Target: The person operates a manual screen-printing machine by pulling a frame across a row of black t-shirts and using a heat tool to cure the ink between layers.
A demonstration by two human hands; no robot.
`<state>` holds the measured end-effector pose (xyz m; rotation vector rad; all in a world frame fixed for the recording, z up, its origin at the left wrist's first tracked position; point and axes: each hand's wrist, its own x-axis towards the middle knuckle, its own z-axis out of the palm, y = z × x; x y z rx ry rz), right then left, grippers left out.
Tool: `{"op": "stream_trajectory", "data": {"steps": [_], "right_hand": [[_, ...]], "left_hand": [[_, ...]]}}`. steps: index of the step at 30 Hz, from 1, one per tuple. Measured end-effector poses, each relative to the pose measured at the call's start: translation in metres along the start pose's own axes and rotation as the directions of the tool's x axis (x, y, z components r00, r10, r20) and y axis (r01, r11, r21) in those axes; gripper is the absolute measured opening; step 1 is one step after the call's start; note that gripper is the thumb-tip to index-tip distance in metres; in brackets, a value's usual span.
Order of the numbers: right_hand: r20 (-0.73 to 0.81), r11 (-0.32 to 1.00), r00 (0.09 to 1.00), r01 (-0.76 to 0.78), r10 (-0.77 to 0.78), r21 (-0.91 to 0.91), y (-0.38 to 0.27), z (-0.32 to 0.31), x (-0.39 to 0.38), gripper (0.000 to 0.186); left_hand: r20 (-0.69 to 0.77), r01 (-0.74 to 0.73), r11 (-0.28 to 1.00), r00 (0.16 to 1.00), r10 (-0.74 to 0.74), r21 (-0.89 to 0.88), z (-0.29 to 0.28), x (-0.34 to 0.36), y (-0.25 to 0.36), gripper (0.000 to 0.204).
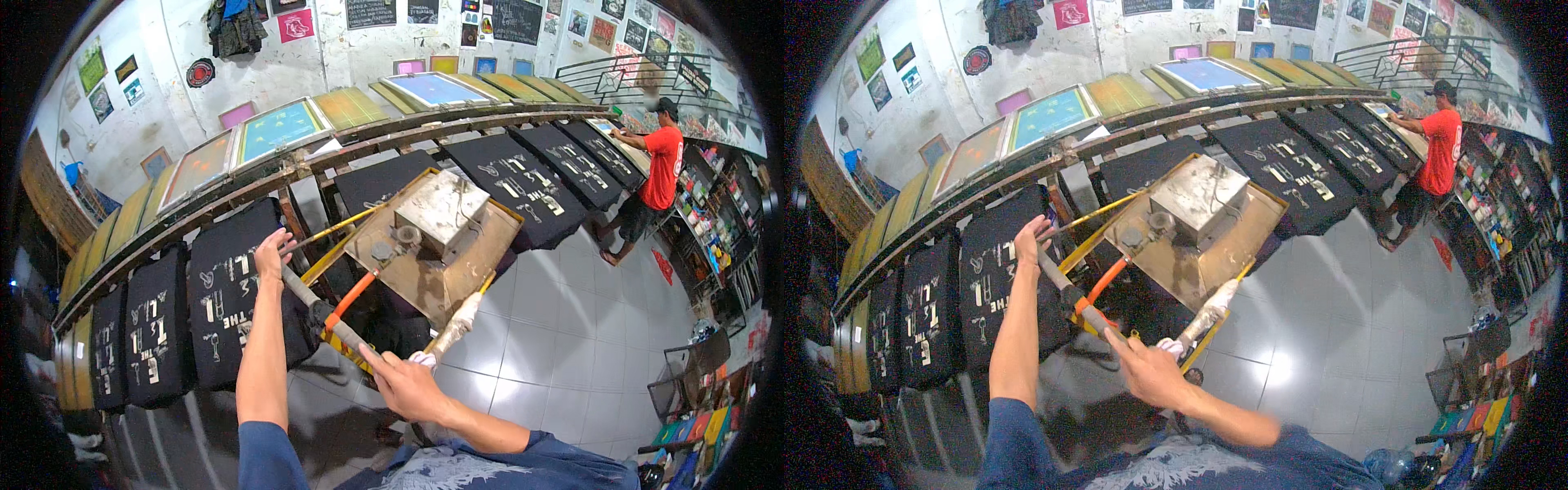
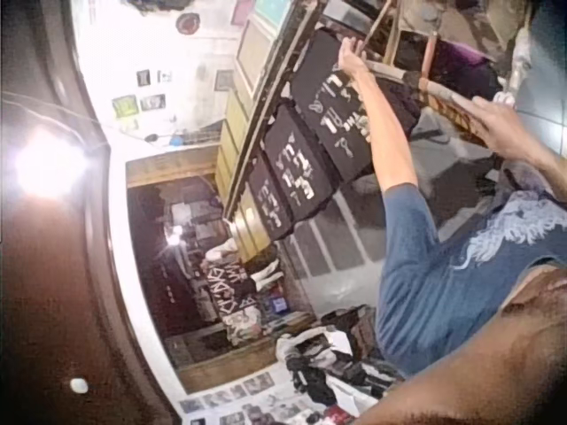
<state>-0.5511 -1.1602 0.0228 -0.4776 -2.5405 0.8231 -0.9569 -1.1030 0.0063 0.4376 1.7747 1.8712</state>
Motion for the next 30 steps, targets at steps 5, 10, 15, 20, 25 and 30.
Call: {"op": "stream_trajectory", "data": {"steps": [5,10,15,20,25,30], "right_hand": [[0.082,0.995,0.994,-0.071,0.065,0.073,-0.009,-0.006,0.008,0.070],[0.080,0.994,0.997,-0.017,0.008,0.108,-0.014,0.005,0.031,0.077],[0.059,0.986,0.996,-0.072,0.063,0.152,-0.014,0.023,0.061,0.083],[0.169,0.975,0.984,-0.082,0.047,0.205,-0.010,0.034,0.080,0.087],[0.267,0.946,0.963,-0.108,0.024,0.305,-0.012,0.032,0.092,0.088],[0.262,0.925,0.962,-0.162,0.072,0.343,-0.016,0.028,0.096,0.089]], "left_hand": [[0.056,-0.006,1.000,0.998,0.006,0.001,0.016,0.015,-0.004,0.039],[0.168,-0.008,1.000,0.986,0.005,0.015,0.037,0.042,0.005,0.035],[0.193,-0.052,0.998,0.980,0.045,0.035,0.018,0.081,-0.002,0.038],[0.186,-0.025,0.996,0.982,0.008,0.090,0.014,0.104,0.003,0.040],[0.232,-0.195,0.927,0.965,0.123,0.322,0.003,0.109,0.010,0.033],[0.261,-0.113,0.915,0.965,0.009,0.387,0.014,0.094,0.021,0.039]]}}
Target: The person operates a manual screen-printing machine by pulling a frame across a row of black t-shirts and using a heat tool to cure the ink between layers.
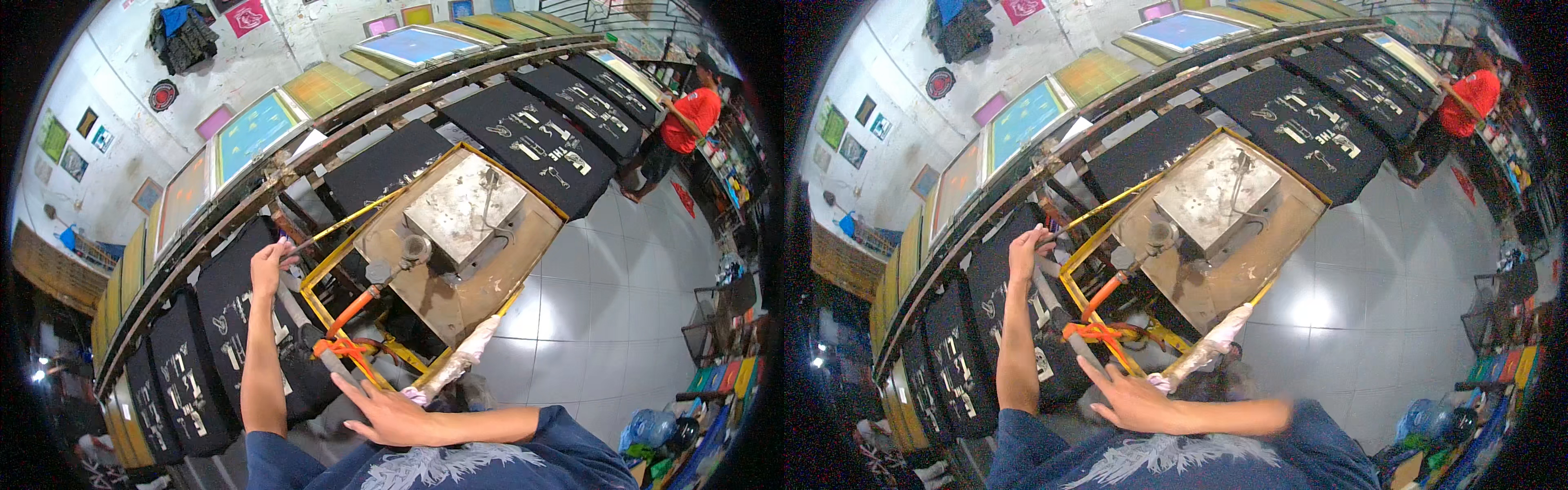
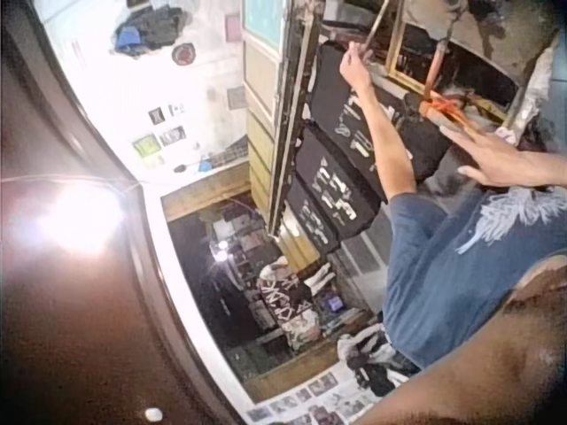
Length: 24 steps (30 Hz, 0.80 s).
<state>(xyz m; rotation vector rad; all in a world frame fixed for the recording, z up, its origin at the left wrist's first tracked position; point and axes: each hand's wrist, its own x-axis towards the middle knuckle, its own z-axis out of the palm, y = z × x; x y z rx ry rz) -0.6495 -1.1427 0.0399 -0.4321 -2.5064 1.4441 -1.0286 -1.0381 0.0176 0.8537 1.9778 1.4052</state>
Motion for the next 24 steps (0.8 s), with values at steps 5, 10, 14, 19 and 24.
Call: {"op": "stream_trajectory", "data": {"steps": [5,10,14,19,24], "right_hand": [[-0.097,0.993,0.991,-0.100,0.093,-0.069,-0.010,0.001,0.000,0.091],[-0.089,0.890,0.890,-0.453,0.447,-0.051,-0.039,-0.007,0.013,0.087],[-0.348,0.814,0.781,-0.576,0.518,-0.082,-0.038,0.018,0.013,0.071],[-0.560,0.817,0.692,-0.575,0.456,-0.047,-0.042,0.036,0.016,0.059],[-0.527,0.813,0.701,-0.581,0.480,-0.032,-0.044,0.029,0.018,0.056]], "left_hand": [[0.149,-0.026,0.987,0.988,0.050,-0.159,0.000,0.000,-0.004,0.024],[0.188,-0.114,0.963,0.969,0.162,-0.246,0.000,-0.005,-0.011,0.036],[0.171,-0.208,0.902,0.942,0.289,-0.379,0.004,-0.001,-0.024,0.036],[0.181,-0.260,0.851,0.909,0.375,-0.456,0.000,0.011,-0.040,0.025],[0.124,-0.270,0.818,0.917,0.380,-0.508,0.005,0.016,-0.048,0.019]]}}
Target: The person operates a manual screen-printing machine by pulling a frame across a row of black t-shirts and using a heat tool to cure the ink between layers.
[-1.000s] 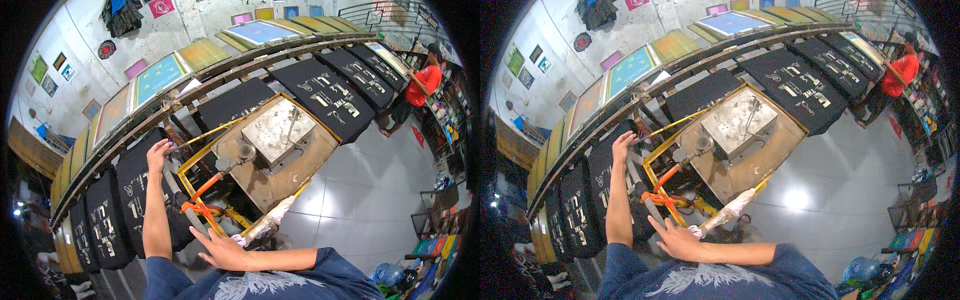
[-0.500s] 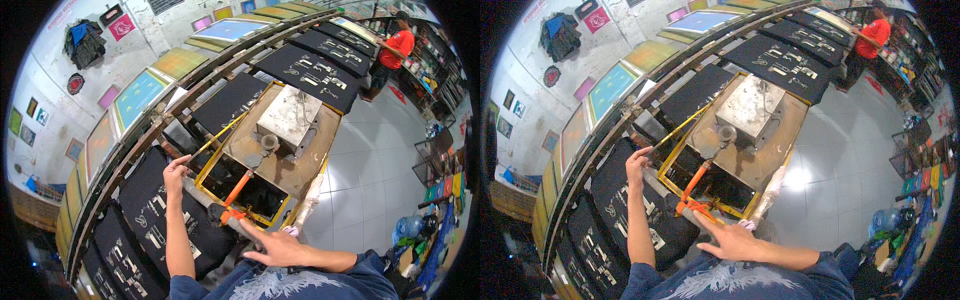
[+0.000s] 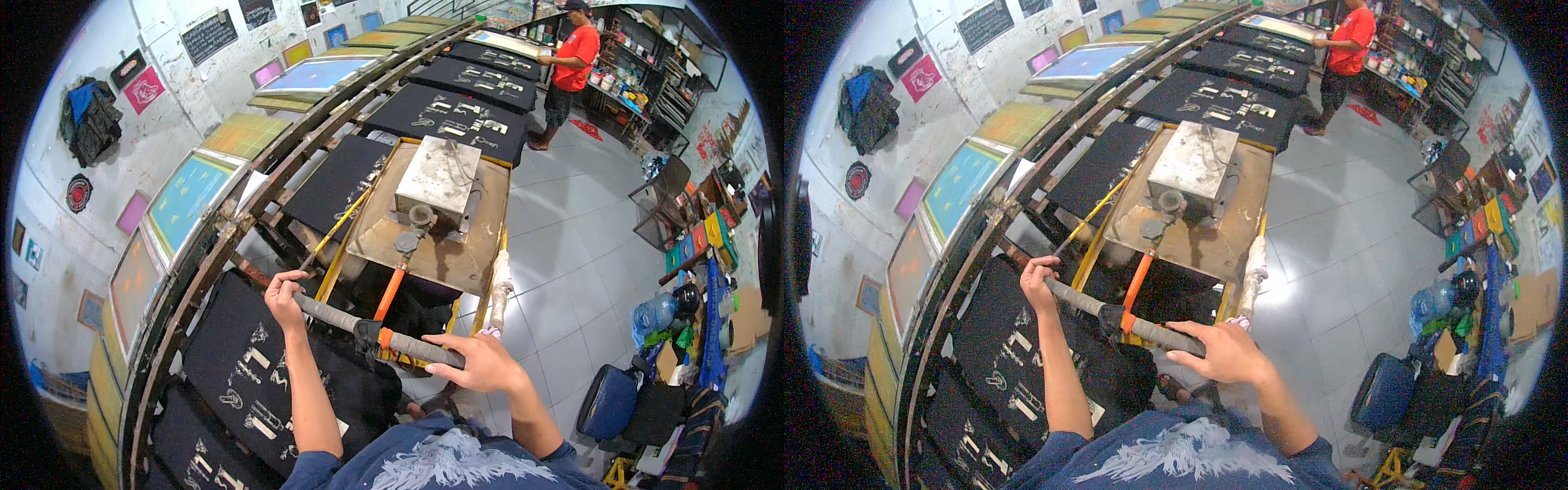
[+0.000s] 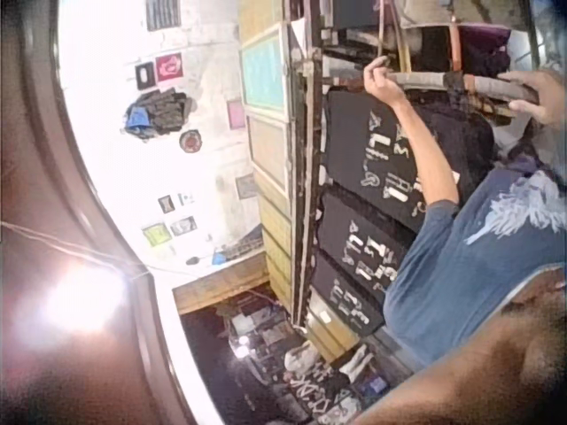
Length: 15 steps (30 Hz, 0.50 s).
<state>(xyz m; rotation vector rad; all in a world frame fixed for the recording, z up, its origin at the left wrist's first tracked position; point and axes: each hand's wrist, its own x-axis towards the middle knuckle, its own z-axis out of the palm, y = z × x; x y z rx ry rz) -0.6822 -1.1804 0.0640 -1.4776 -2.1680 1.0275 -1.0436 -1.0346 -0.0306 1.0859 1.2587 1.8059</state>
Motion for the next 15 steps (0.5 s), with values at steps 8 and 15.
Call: {"op": "stream_trajectory", "data": {"steps": [8,15], "right_hand": [[-0.082,1.000,0.997,0.014,-0.014,0.003,0.0010,0.0060,-0.0049,0.055],[-0.021,1.000,1.000,-0.005,0.005,0.018,-0.0038,-0.0007,-0.0041,0.057]], "left_hand": [[0.031,-0.003,1.000,1.000,0.004,-0.025,0.0007,-0.0008,0.0006,0.017],[0.036,-0.006,1.000,0.999,0.006,-0.015,0.0002,-0.0001,0.0008,0.018]]}}
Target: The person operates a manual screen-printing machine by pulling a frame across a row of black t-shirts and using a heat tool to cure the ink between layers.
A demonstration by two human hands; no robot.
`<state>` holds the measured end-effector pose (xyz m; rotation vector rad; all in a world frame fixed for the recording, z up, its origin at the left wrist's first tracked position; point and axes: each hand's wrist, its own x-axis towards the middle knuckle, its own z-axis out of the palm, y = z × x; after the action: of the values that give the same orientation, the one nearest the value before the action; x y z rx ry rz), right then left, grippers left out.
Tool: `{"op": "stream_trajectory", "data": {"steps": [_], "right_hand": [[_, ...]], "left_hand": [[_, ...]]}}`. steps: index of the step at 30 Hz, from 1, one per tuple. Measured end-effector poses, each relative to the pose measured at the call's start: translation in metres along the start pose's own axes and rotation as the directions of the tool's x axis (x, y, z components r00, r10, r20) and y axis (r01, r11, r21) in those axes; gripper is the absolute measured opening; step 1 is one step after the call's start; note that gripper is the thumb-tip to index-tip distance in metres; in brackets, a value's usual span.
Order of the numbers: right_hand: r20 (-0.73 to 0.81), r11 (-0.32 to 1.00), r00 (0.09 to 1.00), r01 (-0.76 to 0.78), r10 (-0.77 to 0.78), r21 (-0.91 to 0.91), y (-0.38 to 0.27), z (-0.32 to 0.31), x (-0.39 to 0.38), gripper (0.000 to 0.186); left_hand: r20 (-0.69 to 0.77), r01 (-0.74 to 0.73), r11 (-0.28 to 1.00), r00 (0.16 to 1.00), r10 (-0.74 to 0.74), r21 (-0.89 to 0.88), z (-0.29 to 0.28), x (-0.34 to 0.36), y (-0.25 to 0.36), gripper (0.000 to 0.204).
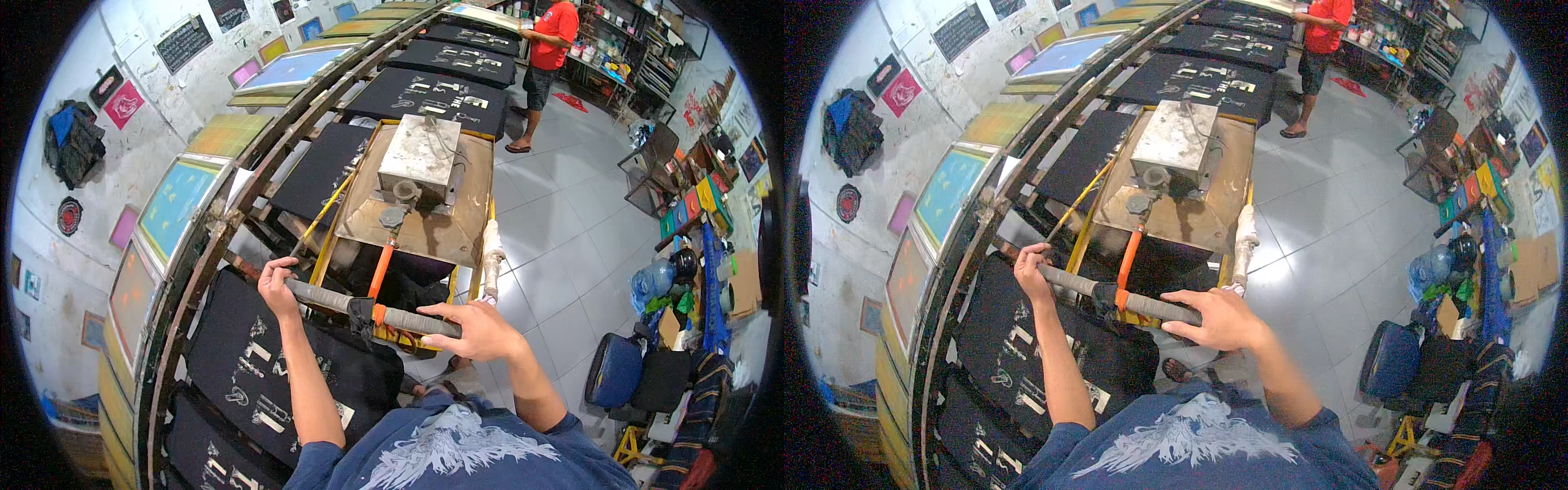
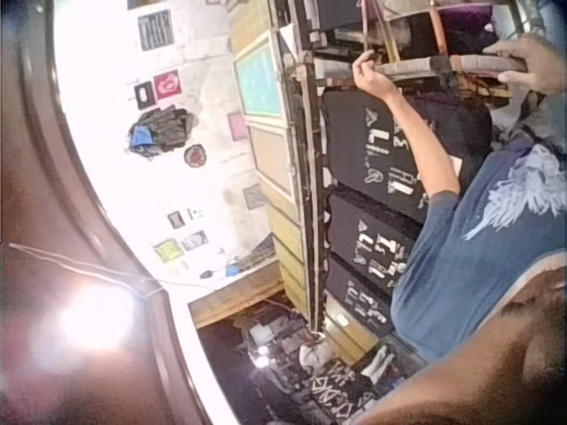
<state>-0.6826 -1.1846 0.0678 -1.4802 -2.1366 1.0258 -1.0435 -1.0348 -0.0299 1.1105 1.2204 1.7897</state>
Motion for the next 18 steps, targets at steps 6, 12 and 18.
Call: {"op": "stream_trajectory", "data": {"steps": [6,12,18], "right_hand": [[0.014,1.000,1.000,-0.022,0.021,0.009,-0.004,-0.004,-0.001,0.057],[-0.024,1.000,1.000,-0.017,0.017,0.007,0.003,0.003,-0.001,0.058],[-0.010,1.000,1.000,-0.011,0.011,0.022,0.001,0.000,-0.001,0.057]], "left_hand": [[0.007,-0.023,1.000,1.000,0.023,0.019,-0.001,0.001,-0.002,0.019],[0.017,-0.023,1.000,1.000,0.023,0.019,-0.002,0.001,-0.003,0.019],[0.026,-0.026,0.999,0.999,0.025,0.030,0.001,-0.002,0.002,0.019]]}}
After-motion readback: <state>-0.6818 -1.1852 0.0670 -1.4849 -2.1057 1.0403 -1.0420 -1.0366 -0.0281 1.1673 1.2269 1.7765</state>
